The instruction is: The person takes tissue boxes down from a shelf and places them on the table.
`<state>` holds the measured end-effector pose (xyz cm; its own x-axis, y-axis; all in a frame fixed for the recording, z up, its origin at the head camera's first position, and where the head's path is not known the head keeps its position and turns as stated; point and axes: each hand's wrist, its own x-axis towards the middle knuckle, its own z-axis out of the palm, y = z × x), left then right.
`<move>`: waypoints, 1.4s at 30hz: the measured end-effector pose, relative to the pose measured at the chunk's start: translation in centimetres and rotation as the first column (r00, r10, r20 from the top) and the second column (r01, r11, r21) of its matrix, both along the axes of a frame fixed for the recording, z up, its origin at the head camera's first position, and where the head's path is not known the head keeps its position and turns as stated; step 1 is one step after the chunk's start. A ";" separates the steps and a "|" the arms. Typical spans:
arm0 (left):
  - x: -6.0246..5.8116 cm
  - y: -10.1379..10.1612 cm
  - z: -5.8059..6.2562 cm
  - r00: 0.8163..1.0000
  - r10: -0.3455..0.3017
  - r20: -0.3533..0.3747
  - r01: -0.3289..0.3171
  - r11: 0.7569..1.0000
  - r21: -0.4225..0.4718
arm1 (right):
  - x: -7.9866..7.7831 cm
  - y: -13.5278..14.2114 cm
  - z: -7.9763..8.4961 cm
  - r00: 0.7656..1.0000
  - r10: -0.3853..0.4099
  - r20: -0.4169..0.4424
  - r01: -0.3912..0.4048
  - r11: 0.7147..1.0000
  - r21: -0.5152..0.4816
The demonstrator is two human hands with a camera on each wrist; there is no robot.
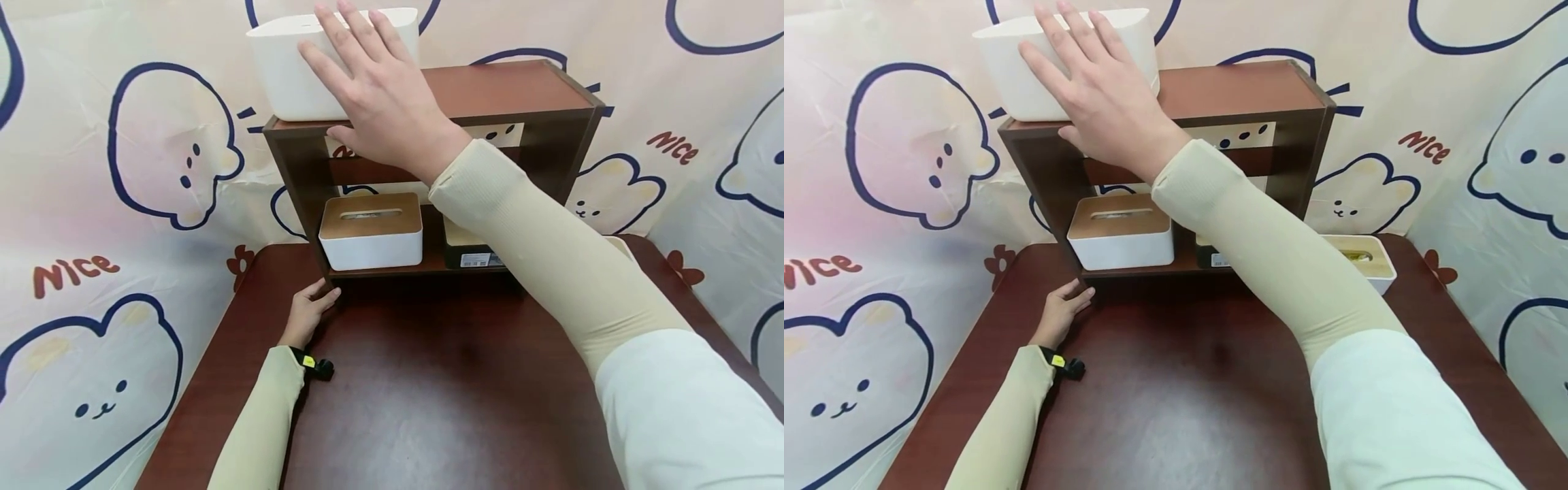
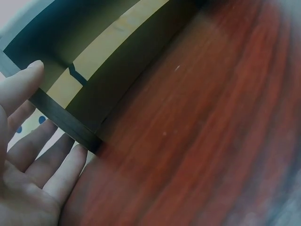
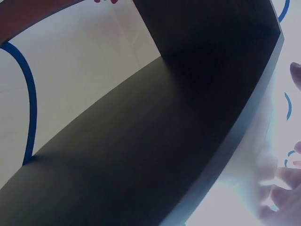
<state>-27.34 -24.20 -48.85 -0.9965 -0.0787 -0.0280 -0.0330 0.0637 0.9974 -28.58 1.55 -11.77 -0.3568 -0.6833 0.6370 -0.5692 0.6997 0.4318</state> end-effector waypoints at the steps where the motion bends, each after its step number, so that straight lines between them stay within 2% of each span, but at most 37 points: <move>1: -0.1 0.1 0.0 1.000 -0.001 0.003 0.001 1.000 0.001 | 0.0 0.1 0.1 1.000 -0.004 -0.001 0.004 1.000 -0.003; 10: -0.9 1.5 -0.3 0.999 -0.014 -0.035 0.015 0.999 0.031 | -0.3 0.8 0.4 0.998 -0.065 0.012 0.065 0.998 -0.007; 17: -0.4 1.6 -0.3 1.000 -0.002 -0.025 0.002 0.999 0.034 | -0.7 1.6 0.1 0.999 -0.036 -0.018 0.035 0.998 -0.046; 23: -0.8 1.2 0.2 0.999 -0.013 -0.038 0.013 1.000 -0.008 | -0.6 1.9 0.6 0.998 -0.044 -0.050 0.041 0.997 -0.064; 30: -1.3 1.5 0.2 1.000 0.001 -0.026 -0.001 1.000 0.003 | -0.7 1.9 1.0 0.998 -0.047 -0.043 0.044 0.997 -0.069; 34: -1.6 1.7 0.2 0.999 -0.005 -0.038 0.006 1.000 0.019 | -0.8 2.0 1.0 0.998 -0.048 -0.031 0.046 0.995 -0.084; 42: -1.7 2.3 0.4 0.998 0.024 -0.061 -0.023 1.000 0.002 | -0.9 2.2 0.8 0.997 -0.069 -0.034 0.066 0.994 -0.084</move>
